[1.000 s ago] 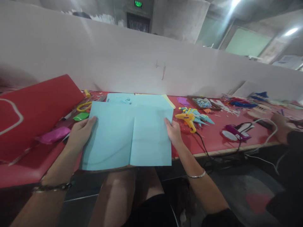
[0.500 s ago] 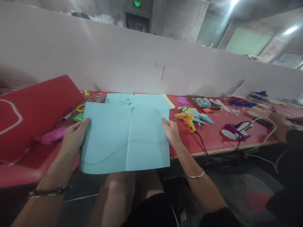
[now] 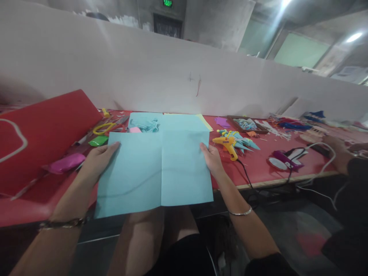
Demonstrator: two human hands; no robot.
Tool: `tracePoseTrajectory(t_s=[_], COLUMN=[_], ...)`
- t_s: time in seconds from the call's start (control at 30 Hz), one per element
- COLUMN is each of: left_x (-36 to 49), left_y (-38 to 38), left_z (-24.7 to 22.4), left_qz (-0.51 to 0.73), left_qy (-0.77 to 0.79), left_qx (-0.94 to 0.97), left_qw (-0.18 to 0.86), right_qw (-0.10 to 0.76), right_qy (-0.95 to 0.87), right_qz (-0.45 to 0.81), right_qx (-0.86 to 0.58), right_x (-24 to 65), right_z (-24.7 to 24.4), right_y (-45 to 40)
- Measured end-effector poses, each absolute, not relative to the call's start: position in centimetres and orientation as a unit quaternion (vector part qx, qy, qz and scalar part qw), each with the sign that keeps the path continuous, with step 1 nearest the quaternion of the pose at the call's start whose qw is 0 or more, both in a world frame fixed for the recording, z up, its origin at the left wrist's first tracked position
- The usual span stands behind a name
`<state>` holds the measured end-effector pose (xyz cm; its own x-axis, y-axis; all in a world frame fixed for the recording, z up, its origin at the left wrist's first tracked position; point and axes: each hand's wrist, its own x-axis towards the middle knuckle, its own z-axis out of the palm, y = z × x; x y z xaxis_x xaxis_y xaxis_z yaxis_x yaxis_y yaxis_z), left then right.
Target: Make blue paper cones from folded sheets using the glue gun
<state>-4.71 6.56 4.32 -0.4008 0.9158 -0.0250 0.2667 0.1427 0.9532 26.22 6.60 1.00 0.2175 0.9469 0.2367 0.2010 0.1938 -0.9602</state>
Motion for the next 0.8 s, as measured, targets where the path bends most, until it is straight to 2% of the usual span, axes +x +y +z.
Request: tracePoseTrajectory(t_s=[0.17, 0.3, 0.8], left_x=[-4.9, -5.7, -6.8], left_y=[6.5, 6.6, 6.4], left_z=[4.0, 3.6, 2.8], left_qz=[0.446, 0.435, 0.467], left_qy=[0.714, 0.728, 0.690], left_qx=[0.494, 0.496, 0.511], left_qw=[0.216, 0.185, 0.212], right_qw=[0.557, 0.552, 0.554], right_qy=[-0.556, -0.564, -0.570], right_qz=[0.279, 0.255, 0.260], right_qx=[-0.551, -0.558, -0.548], right_x=[26.5, 26.3, 25.9], right_z=[1.0, 1.0, 1.6], right_y=[6.6, 6.5, 5.6])
